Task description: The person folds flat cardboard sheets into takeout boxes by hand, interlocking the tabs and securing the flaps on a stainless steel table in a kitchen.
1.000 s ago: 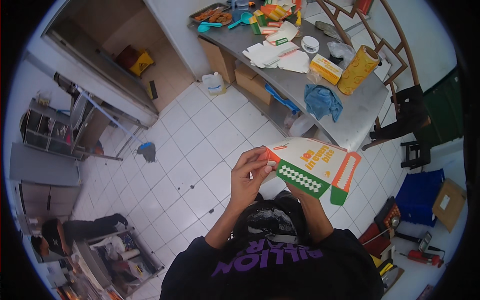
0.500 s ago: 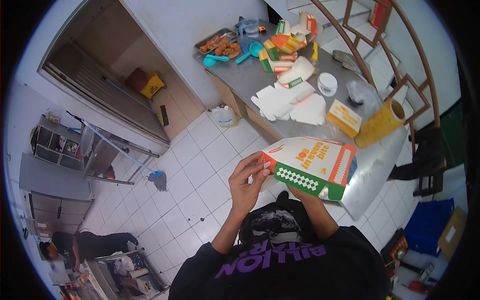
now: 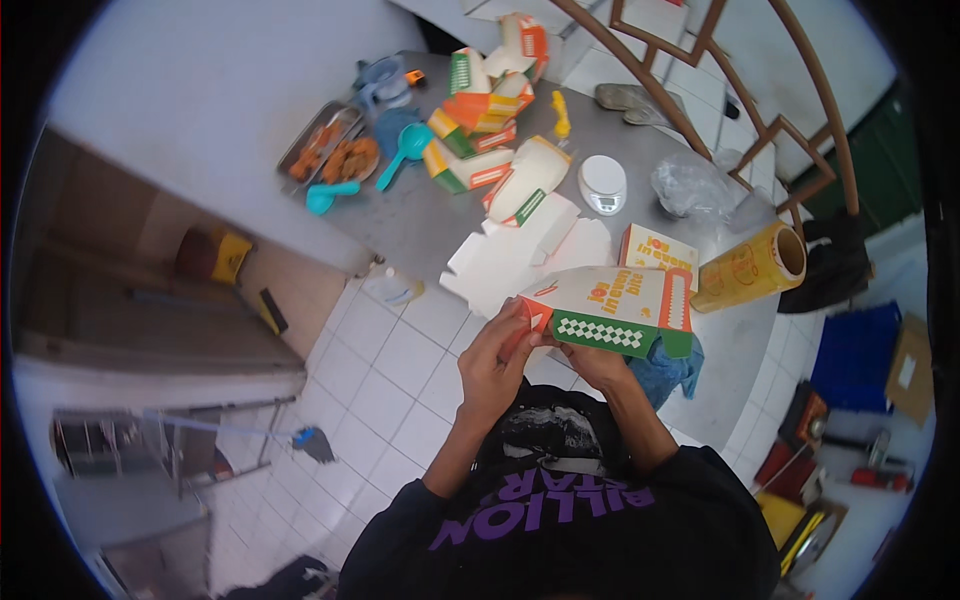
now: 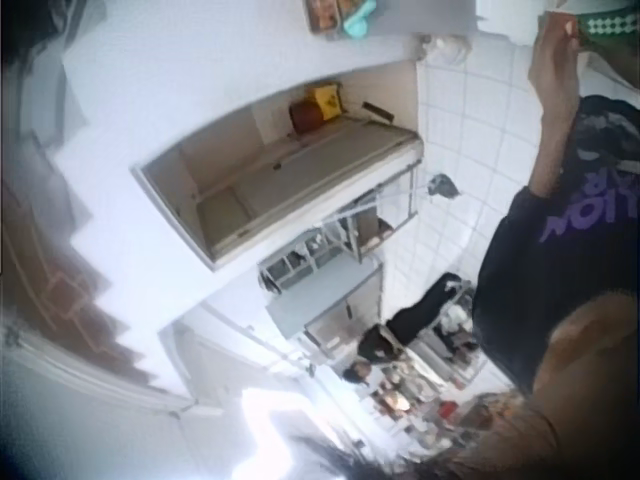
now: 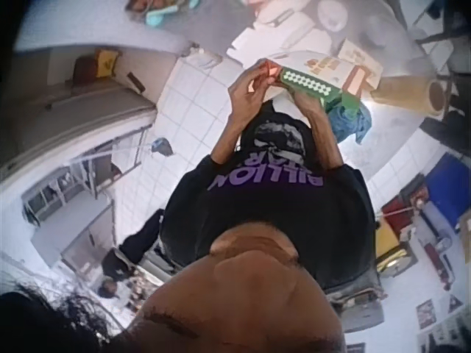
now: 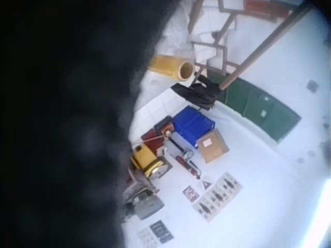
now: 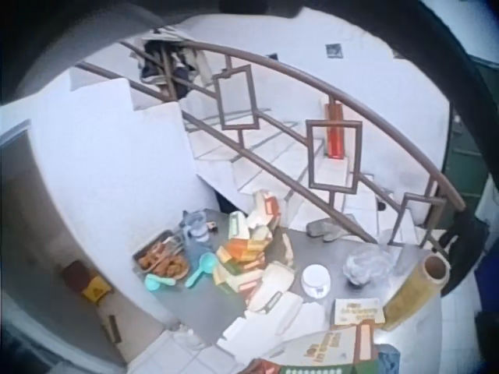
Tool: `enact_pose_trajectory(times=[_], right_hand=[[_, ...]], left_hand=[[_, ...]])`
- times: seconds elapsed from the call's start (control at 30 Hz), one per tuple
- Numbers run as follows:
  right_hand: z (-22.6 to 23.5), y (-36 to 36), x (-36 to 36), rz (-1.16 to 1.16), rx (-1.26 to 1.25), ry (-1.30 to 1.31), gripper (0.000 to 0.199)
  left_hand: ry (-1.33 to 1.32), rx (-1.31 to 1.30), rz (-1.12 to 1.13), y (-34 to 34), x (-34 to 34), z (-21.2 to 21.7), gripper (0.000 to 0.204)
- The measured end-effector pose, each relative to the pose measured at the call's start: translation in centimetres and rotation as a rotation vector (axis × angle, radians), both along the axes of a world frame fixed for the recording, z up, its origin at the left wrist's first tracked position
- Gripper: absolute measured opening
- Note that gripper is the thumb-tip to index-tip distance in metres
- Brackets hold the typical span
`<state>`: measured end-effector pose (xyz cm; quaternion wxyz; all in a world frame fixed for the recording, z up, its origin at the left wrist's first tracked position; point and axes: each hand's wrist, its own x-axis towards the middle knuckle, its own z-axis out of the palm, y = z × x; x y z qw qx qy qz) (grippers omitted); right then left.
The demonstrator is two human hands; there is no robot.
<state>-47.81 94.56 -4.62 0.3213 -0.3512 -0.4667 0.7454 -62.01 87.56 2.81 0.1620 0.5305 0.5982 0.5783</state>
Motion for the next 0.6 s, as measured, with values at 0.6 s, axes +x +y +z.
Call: enact_pose_trajectory(times=[0.6], right_hand=[[4.9,5.8,-9.9,-1.077,0.342,-0.711,0.032]], left_hand=[[-0.556,-0.37,-0.335,15.7,-14.0,-4.6,0.031]])
